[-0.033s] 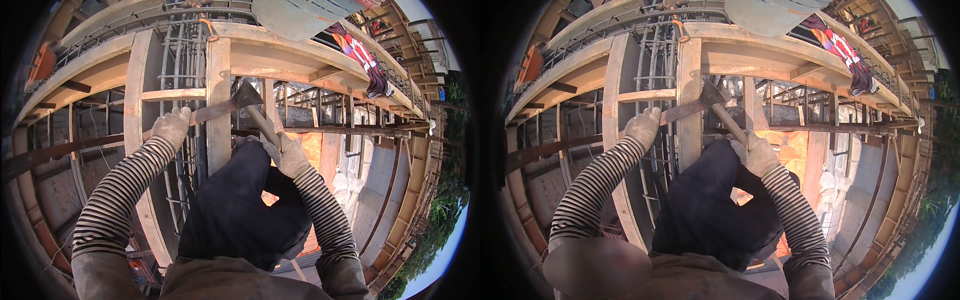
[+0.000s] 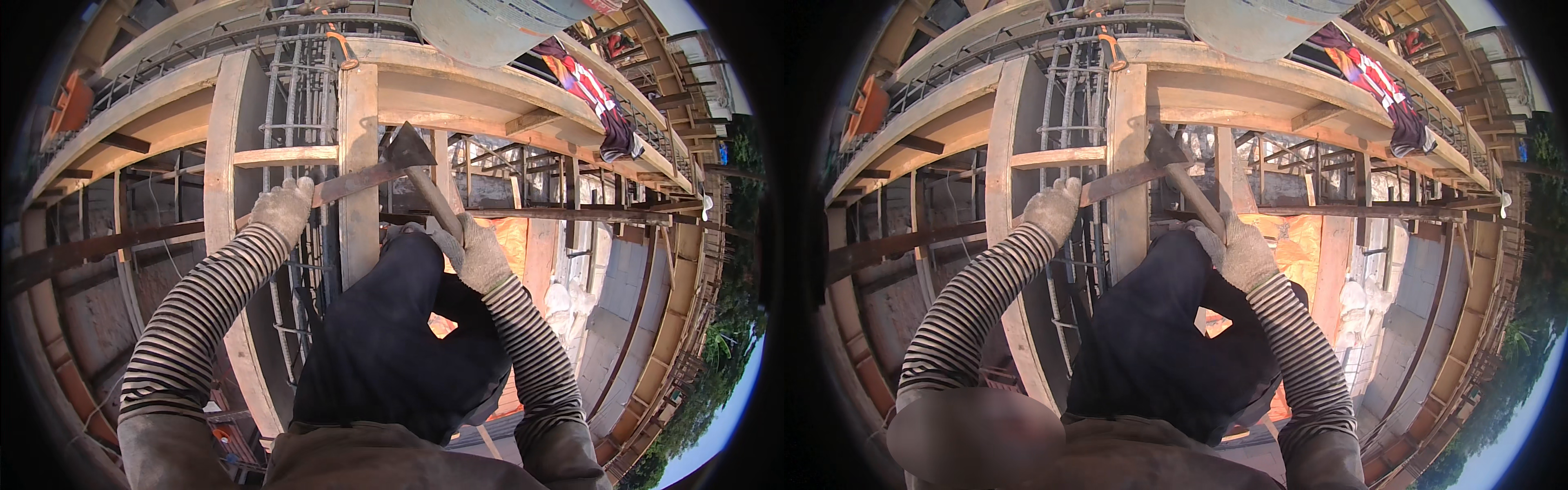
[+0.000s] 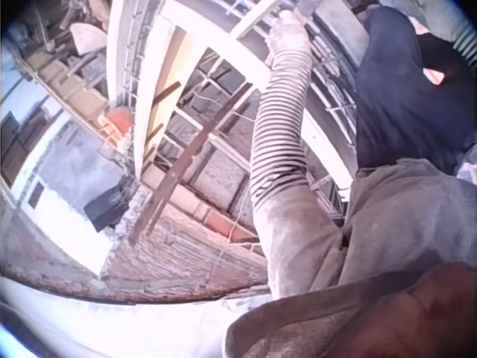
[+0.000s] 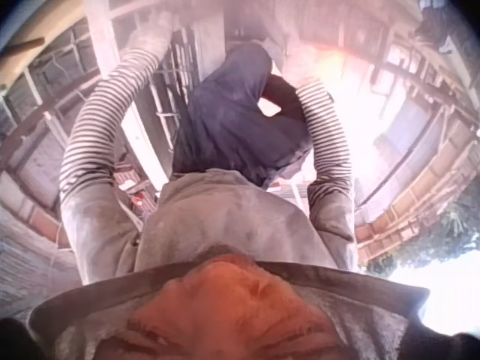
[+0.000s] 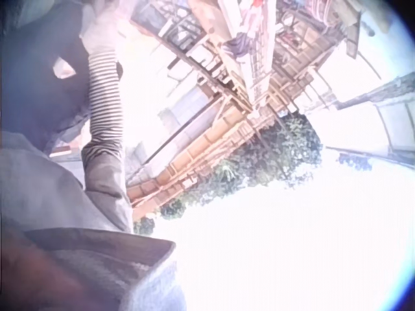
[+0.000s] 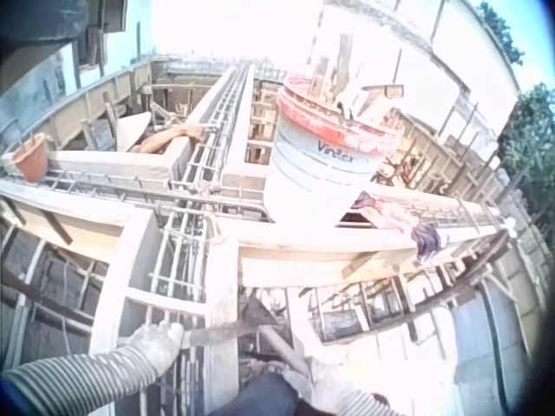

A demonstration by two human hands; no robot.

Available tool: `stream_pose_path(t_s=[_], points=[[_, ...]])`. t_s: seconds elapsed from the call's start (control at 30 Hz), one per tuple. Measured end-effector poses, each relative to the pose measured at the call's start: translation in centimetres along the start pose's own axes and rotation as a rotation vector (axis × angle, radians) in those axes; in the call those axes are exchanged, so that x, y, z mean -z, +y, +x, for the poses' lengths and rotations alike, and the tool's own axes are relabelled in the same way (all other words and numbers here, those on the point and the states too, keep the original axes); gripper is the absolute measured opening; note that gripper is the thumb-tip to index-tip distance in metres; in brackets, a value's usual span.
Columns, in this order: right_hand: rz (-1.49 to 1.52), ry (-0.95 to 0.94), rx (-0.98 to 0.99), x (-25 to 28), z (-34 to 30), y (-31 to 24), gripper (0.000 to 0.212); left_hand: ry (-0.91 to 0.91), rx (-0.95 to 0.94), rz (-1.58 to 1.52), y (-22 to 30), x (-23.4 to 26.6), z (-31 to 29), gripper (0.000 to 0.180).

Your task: The person constructs wooden formwork for a concrete beam by positioning wooden planks and blocks, securing them with nails using a small axe, and clearing debris into a bucket.

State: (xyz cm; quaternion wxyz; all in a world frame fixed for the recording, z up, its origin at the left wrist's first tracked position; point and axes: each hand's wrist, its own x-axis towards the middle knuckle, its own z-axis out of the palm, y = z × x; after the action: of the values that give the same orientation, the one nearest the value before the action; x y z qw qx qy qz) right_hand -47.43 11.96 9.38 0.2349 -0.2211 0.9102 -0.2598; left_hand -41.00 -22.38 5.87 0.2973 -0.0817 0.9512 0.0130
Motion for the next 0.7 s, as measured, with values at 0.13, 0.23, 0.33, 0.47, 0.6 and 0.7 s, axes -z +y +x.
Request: stream_pose_path(t_s=[0.13, 0.23, 0.33, 0.47, 0.6, 0.7], points=[[0.115, 0.139, -0.015, -0.3, -1.4, -1.1, 0.052, 0.033, 0.014, -0.088, 0.0, -0.1, -0.5, 0.028], [0.034, -0.003, -0.01, -0.2, -0.5, 0.5, 0.053, 0.05, -0.021, -0.039, 0.4, 1.1, 0.0, 0.021], [0.049, 0.002, -0.042, -0.4, -0.7, 0.4, 0.048, 0.0, 0.006, -0.084, 0.1, 1.6, -0.1, 0.026], [0.534, 0.071, -0.35, 0.1, -6.5, -1.8, 0.037, 0.144, -0.038, -0.309, -1.1, 1.6, -4.6, 0.038], [0.66, 0.354, -0.298, 2.5, -12.1, -1.3, 0.032, 0.24, -0.183, -0.287, -5.8, 1.7, -8.0, 0.038], [0.807, 0.448, -0.268, 3.8, -13.1, -0.7, 0.034, 0.131, 0.016, -0.409, -7.3, 2.6, -9.5, 0.043]])
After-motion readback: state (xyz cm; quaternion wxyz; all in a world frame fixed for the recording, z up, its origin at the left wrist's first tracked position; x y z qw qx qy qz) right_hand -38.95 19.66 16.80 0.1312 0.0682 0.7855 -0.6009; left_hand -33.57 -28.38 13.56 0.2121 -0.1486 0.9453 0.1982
